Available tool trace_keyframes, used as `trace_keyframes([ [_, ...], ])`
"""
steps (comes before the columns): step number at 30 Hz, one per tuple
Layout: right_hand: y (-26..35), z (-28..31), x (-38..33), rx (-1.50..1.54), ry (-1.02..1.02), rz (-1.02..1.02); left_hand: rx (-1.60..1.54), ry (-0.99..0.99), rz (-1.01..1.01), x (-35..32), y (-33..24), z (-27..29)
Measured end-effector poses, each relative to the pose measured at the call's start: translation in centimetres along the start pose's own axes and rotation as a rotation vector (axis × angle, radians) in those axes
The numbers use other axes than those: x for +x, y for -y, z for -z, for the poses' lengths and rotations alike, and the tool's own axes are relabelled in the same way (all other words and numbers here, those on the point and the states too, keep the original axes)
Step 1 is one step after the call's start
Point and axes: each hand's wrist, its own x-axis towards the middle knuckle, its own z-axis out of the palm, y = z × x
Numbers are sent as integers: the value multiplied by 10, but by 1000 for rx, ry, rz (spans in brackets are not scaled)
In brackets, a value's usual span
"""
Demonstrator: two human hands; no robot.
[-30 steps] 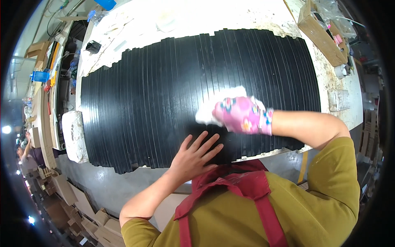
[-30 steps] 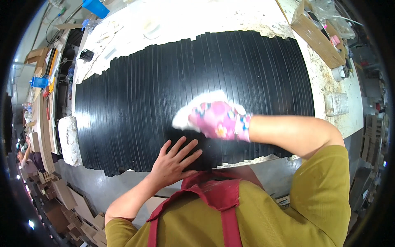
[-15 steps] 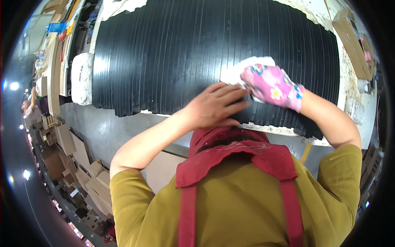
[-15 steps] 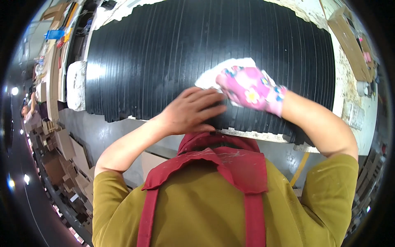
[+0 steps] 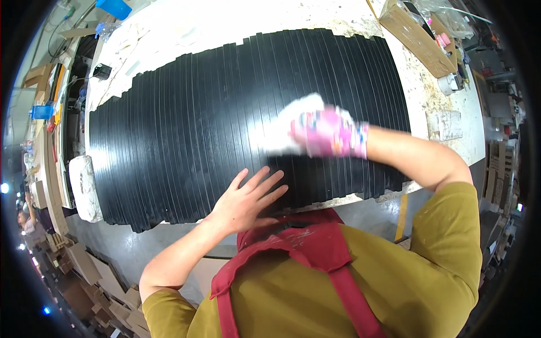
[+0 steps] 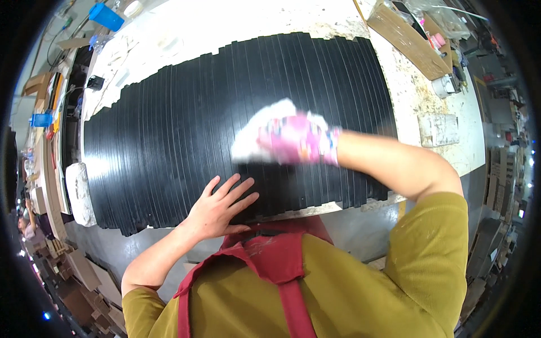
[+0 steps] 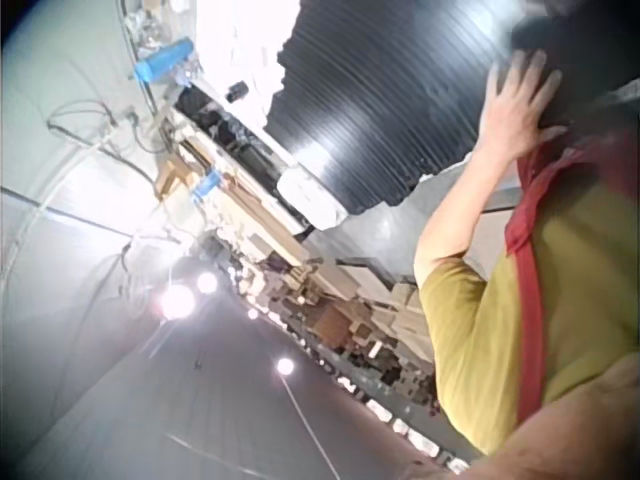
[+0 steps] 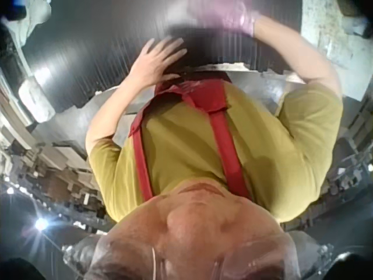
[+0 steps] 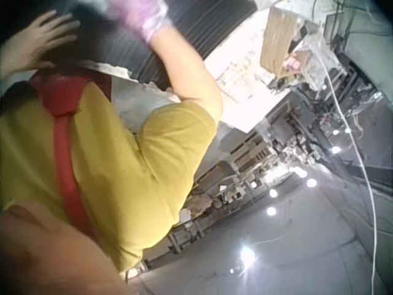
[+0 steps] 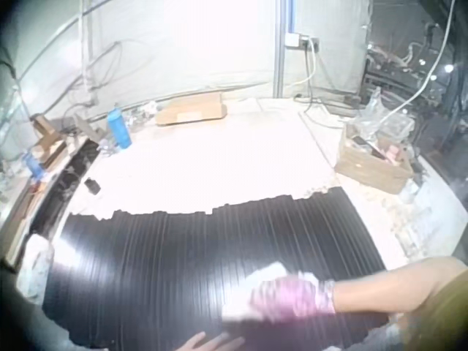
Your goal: The person wipes a series of black wooden slats on a workbench with a white cloth, applying a liquid from a bottle to the cloth, and then organizes the slats into a neat stack.
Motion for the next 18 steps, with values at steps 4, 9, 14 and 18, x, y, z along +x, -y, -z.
trace_keyframes([
  [4,-134,10,29,-271,-261,-691,25,-12,-27,5,1,3],
  [9,4,-10,14,70,-49,-232,-15,-55,-6,-3,3,-6],
  [14,-42,14,46,-59,-109,-236,-12,-37,25,-7,-1,-2],
  [18,-238,-5,35,-159,-201,-785,66,-155,-66,-3,-2,-12],
])
